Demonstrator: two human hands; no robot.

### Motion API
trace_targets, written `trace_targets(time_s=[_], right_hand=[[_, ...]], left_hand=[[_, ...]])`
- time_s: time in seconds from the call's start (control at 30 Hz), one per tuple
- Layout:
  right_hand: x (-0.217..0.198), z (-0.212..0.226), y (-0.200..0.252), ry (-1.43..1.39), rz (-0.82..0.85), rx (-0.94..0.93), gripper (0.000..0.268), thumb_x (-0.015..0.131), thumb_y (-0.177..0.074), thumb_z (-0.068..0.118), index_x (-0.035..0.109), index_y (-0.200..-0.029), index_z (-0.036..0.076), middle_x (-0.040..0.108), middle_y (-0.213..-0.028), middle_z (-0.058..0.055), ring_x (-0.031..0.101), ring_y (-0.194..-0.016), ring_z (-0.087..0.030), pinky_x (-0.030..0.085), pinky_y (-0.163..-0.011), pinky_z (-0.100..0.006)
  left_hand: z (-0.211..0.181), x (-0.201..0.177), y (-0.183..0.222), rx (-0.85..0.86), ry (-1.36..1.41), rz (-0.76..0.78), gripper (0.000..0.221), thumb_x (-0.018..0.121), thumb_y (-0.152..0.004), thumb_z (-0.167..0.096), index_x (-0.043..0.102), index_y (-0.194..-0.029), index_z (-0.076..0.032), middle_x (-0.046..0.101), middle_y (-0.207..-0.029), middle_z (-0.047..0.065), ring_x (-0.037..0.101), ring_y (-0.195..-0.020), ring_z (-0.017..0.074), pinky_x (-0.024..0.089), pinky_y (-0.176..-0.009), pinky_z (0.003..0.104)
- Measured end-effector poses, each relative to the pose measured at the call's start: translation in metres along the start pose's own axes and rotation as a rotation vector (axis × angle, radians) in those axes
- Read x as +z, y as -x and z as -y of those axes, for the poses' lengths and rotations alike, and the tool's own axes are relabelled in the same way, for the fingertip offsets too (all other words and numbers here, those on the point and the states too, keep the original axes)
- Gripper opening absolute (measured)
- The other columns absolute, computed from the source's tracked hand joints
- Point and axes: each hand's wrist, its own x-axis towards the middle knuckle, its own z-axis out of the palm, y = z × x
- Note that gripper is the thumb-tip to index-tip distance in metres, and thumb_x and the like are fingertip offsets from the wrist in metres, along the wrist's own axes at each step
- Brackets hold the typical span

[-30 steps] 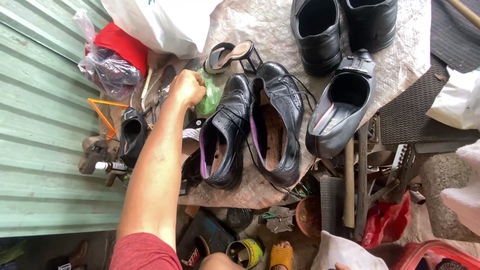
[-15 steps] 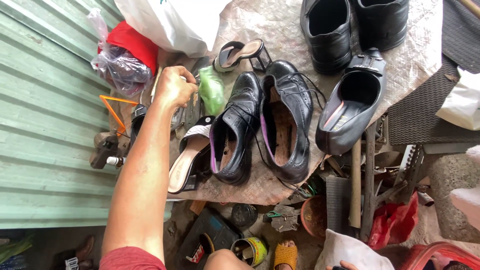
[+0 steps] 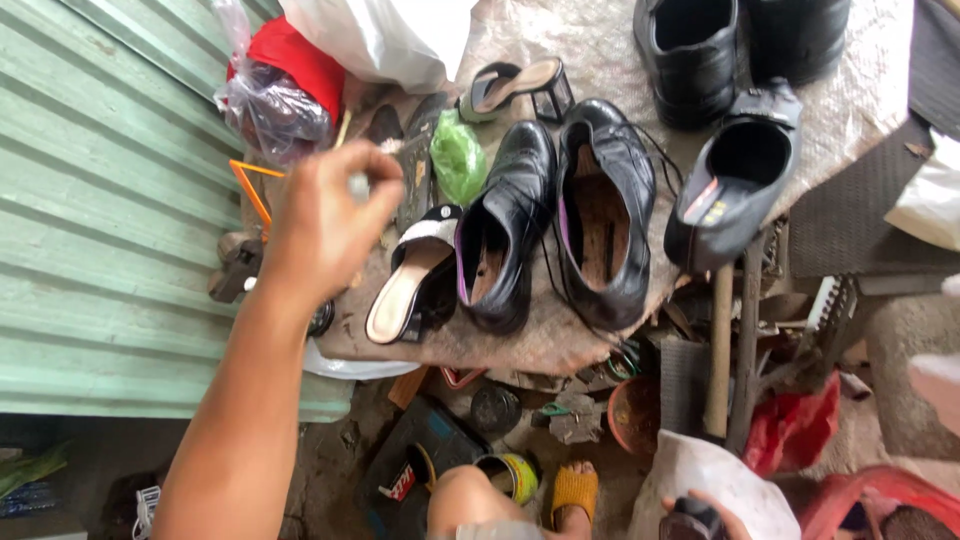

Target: Repairing the heel of a shoe using a screwdriver and a power drill

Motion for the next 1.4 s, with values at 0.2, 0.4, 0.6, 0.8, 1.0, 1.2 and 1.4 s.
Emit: trace_targets(time_s=[0.2,0.4,0.6,0.8,1.0,1.2,1.4], right_hand=[[0.076,0.154,0.087,0.862,0.046,-0.53,0.057,0.074,-0.068,0.033,0.073,-0.123,0.018,0.073,-0.131,-0.009,0.064,-0.118,-0.025,0.043,-0.107,-0.038],[0.093,0.168,0.13,0.288,0.015,-0.006,0.064,0.066,-0.077,0.001,0.053,-0.139,0.0,0.069,-0.13,-0.022,0.072,-0.08,-0.039,0.058,-0.067,-0.044],[0.092,0.173,0.141,0.309,0.082,-0.071,0.075,0.067,-0.067,0.011,0.049,-0.139,0.004,0.064,-0.138,-0.022,0.07,-0.08,-0.04,0.058,-0.072,-0.044],[0.103,0.17,0.149,0.286,0.133,-0.092,0.075,0.066,-0.061,0.012,0.05,-0.134,0.004,0.065,-0.137,-0.022,0.071,-0.078,-0.036,0.06,-0.071,-0.042],[0.112,0.164,0.169,0.286,0.172,-0.114,0.072,0.068,-0.065,0.009,0.052,-0.135,0.001,0.066,-0.135,-0.023,0.073,-0.076,-0.035,0.062,-0.067,-0.042],[0.129,0.162,0.189,0.376,0.115,-0.081,0.066,0.072,-0.067,0.006,0.055,-0.131,0.002,0.07,-0.129,-0.018,0.075,-0.078,-0.032,0.061,-0.062,-0.04],[0.117,0.159,0.189,0.328,0.209,-0.104,0.066,0.078,-0.071,0.007,0.054,-0.132,0.008,0.07,-0.133,-0.016,0.079,-0.081,-0.03,0.066,-0.066,-0.039]], left_hand=[[-0.045,-0.007,0.165,0.346,0.099,0.063,0.008,0.066,-0.098,-0.005,0.072,-0.102,-0.001,0.074,-0.103,0.011,0.073,-0.091,0.0245,0.054,-0.082,0.036],[-0.002,0.092,0.35,-0.003,0.308,0.249,0.013,0.069,-0.094,-0.007,0.075,-0.106,-0.008,0.072,-0.1,0.003,0.071,-0.072,0.0159,0.054,-0.068,0.03],[0.008,0.172,0.457,-0.146,0.29,0.051,0.02,0.073,-0.096,-0.008,0.074,-0.115,-0.014,0.063,-0.099,0.004,0.065,-0.064,0.0217,0.051,-0.051,0.038],[0.01,0.169,0.47,-0.214,0.479,0.062,0.028,0.071,-0.098,-0.009,0.071,-0.126,-0.011,0.063,-0.107,0.006,0.069,-0.083,0.0195,0.06,-0.069,0.035],[0.008,0.172,0.478,-0.208,0.49,0.064,0.037,0.074,-0.095,-0.008,0.059,-0.129,-0.009,0.067,-0.108,0.007,0.072,-0.091,0.0208,0.064,-0.073,0.032],[-0.016,0.165,0.472,-0.085,0.363,-0.085,0.015,0.067,-0.096,0.001,0.07,-0.11,0.001,0.069,-0.109,0.014,0.072,-0.096,0.0276,0.061,-0.082,0.036],[-0.026,0.175,0.472,-0.113,0.292,-0.161,0.011,0.074,-0.096,-0.004,0.075,-0.106,-0.001,0.072,-0.107,0.011,0.073,-0.094,0.0235,0.059,-0.087,0.034]])
